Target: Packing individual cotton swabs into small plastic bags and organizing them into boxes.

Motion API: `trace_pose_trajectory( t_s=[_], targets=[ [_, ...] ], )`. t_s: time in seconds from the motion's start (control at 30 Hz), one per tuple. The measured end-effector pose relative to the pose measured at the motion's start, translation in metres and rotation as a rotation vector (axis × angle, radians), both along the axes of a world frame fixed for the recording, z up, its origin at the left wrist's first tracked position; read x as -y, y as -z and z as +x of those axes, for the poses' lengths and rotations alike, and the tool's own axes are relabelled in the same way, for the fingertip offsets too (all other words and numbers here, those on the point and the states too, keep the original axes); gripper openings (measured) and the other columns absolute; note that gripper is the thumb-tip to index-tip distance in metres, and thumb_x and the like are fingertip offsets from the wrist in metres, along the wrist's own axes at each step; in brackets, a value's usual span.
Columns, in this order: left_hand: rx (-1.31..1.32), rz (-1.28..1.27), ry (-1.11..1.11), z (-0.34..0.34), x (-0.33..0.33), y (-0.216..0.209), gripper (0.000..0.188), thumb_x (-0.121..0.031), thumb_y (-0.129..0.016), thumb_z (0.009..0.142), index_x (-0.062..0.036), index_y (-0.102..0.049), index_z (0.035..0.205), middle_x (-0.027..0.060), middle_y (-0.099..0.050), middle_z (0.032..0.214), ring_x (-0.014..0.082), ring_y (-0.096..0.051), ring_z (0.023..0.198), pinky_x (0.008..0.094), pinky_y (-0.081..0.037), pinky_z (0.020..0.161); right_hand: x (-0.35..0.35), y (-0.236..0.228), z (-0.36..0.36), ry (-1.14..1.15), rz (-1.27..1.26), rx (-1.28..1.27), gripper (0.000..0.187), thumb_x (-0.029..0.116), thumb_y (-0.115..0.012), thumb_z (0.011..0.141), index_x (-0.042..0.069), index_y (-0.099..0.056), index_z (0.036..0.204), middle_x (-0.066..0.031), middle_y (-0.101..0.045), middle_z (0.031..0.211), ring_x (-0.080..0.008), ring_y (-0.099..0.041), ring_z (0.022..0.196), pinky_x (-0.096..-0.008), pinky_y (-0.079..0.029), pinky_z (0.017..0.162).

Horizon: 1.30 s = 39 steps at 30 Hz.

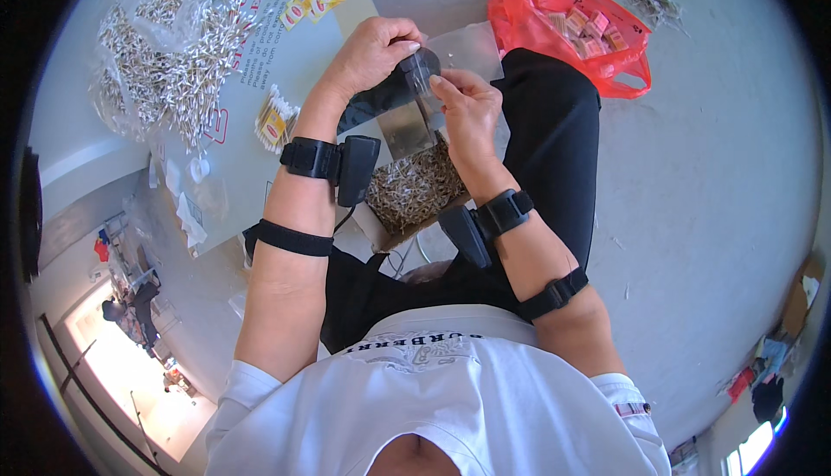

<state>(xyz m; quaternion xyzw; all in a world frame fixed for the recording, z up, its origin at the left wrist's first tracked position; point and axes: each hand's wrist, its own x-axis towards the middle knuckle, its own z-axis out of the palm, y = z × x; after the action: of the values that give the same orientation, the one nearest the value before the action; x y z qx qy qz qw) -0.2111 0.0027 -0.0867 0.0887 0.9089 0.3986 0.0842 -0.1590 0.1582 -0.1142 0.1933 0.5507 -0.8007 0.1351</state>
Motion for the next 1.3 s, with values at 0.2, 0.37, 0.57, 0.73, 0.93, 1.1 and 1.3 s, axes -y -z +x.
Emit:
trace_pose_trajectory(
  t_s=[0.2, 0.37, 0.57, 0.73, 0.93, 1.1, 1.3],
  targets=[
    [-0.012, -0.105, 0.045, 0.006, 0.027, -0.008, 0.009, -0.008, -0.056, 0.078, 0.0013, -0.056, 0.079, 0.0107, -0.055, 0.073, 0.0219, -0.054, 0.069, 0.0308, -0.043, 0.066, 0.006, -0.001, 0.009, -0.156, -0.015, -0.014, 0.007, 0.004, -0.069, 0.074, -0.002, -0.066, 0.074, 0.0008, -0.058, 0.062, -0.0060, -0.048, 0.056, -0.0209, -0.035, 0.051],
    [0.173, -0.124, 0.009, 0.009, 0.035, -0.012, 0.010, -0.009, -0.058, 0.076, 0.0003, -0.057, 0.078, 0.0131, -0.055, 0.074, 0.0266, -0.055, 0.071, 0.0317, -0.044, 0.066, 0.018, 0.017, 0.011, -0.262, 0.313, -0.219, 0.015, 0.007, -0.070, 0.068, -0.002, -0.060, 0.062, -0.0071, -0.057, 0.065, -0.0163, -0.051, 0.059, -0.0309, -0.037, 0.053],
    [-0.022, -0.356, 0.006, 0.016, 0.032, -0.007, 0.008, -0.010, -0.055, 0.075, -0.0029, -0.060, 0.075, 0.0155, -0.060, 0.075, 0.0336, -0.058, 0.074, 0.0404, -0.047, 0.068, 0.030, 0.028, 0.021, -0.161, 0.547, -0.397, 0.018, 0.010, -0.071, 0.062, -0.003, -0.058, 0.061, -0.0150, -0.053, 0.072, -0.0295, -0.052, 0.073, -0.0360, -0.041, 0.063],
    [0.022, -0.395, -0.149, 0.028, 0.025, -0.011, 0.006, -0.008, -0.056, 0.075, -0.0045, -0.060, 0.073, 0.0137, -0.062, 0.084, 0.0335, -0.057, 0.087, 0.0401, -0.048, 0.072, 0.032, 0.032, 0.020, -0.083, 0.586, -0.387, 0.024, 0.012, -0.073, 0.059, -0.004, -0.054, 0.057, -0.0147, -0.052, 0.068, -0.0295, -0.051, 0.070, -0.0362, -0.042, 0.063],
    [-0.386, -0.441, -0.245, 0.085, -0.009, -0.006, 0.044, -0.016, -0.062, 0.078, -0.0073, -0.050, 0.119, 0.0118, -0.048, 0.127, 0.0291, -0.044, 0.119, 0.0441, -0.037, 0.095, 0.025, 0.038, 0.014, -0.141, 0.459, -0.195, 0.028, 0.009, -0.078, 0.065, 0.004, -0.051, 0.056, 0.0018, -0.048, 0.055, -0.0066, -0.042, 0.050, -0.0246, -0.034, 0.046],
    [-0.269, -0.535, -0.198, 0.116, -0.015, 0.009, 0.063, -0.023, -0.063, 0.079, -0.0085, -0.036, 0.134, 0.0109, -0.032, 0.142, 0.0284, -0.030, 0.131, 0.0459, -0.024, 0.106, 0.026, 0.016, 0.020, -0.151, 0.202, 0.086, 0.027, 0.012, -0.080, 0.064, 0.002, -0.055, 0.067, 0.0018, -0.051, 0.063, -0.0077, -0.046, 0.054, -0.0238, -0.036, 0.050],
    [-0.224, -0.521, -0.267, 0.131, -0.023, -0.003, 0.063, -0.019, -0.065, 0.078, -0.0074, -0.038, 0.133, 0.0116, -0.033, 0.141, 0.0301, -0.029, 0.131, 0.0456, -0.024, 0.106, 0.014, 0.022, 0.017, -0.175, 0.197, 0.133, 0.027, 0.019, -0.078, 0.068, 0.005, -0.056, 0.070, 0.0009, -0.054, 0.067, -0.0086, -0.048, 0.059, -0.0243, -0.038, 0.053]
  ],
)
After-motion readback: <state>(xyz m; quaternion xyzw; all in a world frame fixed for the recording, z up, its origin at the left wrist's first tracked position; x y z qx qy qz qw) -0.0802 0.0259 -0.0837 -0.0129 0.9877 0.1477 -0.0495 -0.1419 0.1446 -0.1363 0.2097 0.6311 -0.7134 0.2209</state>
